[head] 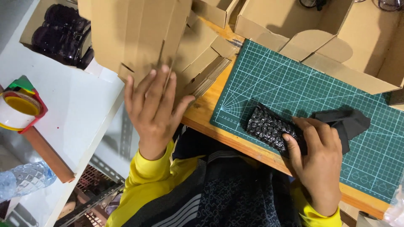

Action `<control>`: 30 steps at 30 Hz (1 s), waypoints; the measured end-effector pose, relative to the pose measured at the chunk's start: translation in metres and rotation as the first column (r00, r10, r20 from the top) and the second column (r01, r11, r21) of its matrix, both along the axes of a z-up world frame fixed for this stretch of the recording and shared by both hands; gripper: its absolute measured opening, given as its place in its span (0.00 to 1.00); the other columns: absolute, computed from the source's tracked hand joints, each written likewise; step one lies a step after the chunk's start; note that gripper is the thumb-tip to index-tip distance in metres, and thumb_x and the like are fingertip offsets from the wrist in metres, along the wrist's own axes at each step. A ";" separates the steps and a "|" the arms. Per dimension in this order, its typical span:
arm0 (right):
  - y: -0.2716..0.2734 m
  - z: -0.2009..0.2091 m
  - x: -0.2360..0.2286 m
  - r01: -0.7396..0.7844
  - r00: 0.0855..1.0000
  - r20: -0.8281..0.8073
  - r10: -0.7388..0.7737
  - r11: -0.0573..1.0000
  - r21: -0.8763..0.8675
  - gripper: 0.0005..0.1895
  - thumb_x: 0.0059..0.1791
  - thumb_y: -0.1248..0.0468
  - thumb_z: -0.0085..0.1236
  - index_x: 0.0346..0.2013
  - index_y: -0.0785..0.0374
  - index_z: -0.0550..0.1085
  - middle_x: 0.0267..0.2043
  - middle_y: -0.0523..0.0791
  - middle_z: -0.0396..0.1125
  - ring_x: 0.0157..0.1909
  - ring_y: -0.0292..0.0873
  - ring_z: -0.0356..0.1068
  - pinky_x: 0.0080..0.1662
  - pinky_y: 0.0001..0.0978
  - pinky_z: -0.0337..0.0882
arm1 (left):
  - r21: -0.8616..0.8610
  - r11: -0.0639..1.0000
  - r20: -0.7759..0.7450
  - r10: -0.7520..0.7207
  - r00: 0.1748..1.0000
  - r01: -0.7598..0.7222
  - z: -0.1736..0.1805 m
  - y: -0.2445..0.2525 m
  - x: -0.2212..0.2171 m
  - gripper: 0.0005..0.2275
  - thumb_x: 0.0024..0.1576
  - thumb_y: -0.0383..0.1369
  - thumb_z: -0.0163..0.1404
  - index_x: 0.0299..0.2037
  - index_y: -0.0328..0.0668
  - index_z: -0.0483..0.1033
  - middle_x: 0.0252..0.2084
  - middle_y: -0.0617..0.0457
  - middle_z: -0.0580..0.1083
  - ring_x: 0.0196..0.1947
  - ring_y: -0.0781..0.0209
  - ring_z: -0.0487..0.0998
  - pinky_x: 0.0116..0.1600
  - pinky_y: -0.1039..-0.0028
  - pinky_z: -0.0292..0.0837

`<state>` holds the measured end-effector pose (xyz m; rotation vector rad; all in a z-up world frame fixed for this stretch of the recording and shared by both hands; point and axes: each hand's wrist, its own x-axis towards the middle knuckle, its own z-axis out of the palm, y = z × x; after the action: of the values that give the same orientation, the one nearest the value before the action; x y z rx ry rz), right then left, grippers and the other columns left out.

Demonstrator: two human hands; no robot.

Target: The person cleans a pair of black eyeglasses with a black cloth, then places them into a small transparent plastic bag. They wrap the bagged glasses in black bubble wrap and place the bundle into a small cardboard box. Finally, the person places the closed box into a black plastic shipping bag.

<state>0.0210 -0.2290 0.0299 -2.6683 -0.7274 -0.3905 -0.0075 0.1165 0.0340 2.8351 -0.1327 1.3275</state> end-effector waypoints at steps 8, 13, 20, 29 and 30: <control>-0.030 -0.013 -0.001 0.230 0.973 0.065 -0.223 0.966 -0.115 0.21 0.59 0.59 0.54 0.64 0.66 0.77 0.56 0.58 0.68 0.52 0.63 0.67 0.52 0.54 0.68 | 0.158 0.795 0.138 -0.605 0.784 0.586 -0.026 -0.045 -0.003 0.08 0.67 0.34 0.56 0.55 0.47 0.81 0.59 0.55 0.76 0.61 0.57 0.76 0.70 0.59 0.66; -0.068 -0.024 -0.001 0.419 0.904 0.186 -0.386 0.886 -0.197 0.20 0.64 0.57 0.58 0.67 0.63 0.79 0.55 0.57 0.72 0.49 0.62 0.70 0.47 0.52 0.70 | -0.032 0.645 -0.005 -0.764 0.645 0.764 -0.020 -0.091 -0.002 0.07 0.67 0.28 0.55 0.53 0.38 0.76 0.53 0.53 0.75 0.49 0.62 0.78 0.56 0.67 0.83; -0.118 -0.041 0.003 0.547 0.820 0.345 -0.457 0.804 -0.234 0.18 0.66 0.57 0.68 0.67 0.65 0.81 0.55 0.52 0.77 0.50 0.59 0.74 0.48 0.49 0.72 | -0.152 0.510 -0.136 -0.859 0.493 0.847 -0.016 -0.117 0.005 0.06 0.65 0.26 0.56 0.48 0.33 0.82 0.53 0.48 0.79 0.51 0.52 0.81 0.58 0.57 0.81; -0.070 0.044 -0.007 0.078 0.995 -0.076 -0.063 0.976 0.201 0.23 0.53 0.66 0.64 0.59 0.79 0.74 0.65 0.66 0.66 0.69 0.67 0.65 0.70 0.57 0.64 | -0.545 0.633 -0.436 -0.774 0.459 0.550 -0.009 -0.048 0.008 0.39 0.52 0.51 0.66 0.70 0.46 0.63 0.76 0.43 0.56 0.78 0.36 0.54 0.78 0.39 0.57; -0.075 0.043 -0.005 0.084 0.994 -0.079 -0.069 0.976 0.203 0.23 0.53 0.66 0.64 0.59 0.79 0.74 0.65 0.66 0.66 0.69 0.67 0.65 0.70 0.57 0.64 | -0.546 0.631 -0.439 -0.776 0.453 0.552 -0.009 -0.048 0.009 0.39 0.52 0.51 0.66 0.70 0.46 0.63 0.76 0.43 0.56 0.78 0.36 0.54 0.78 0.39 0.57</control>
<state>0.0164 -0.3040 0.0729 -2.5052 -0.5325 -0.3666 0.0013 0.0688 0.0253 2.3051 -0.8443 0.1344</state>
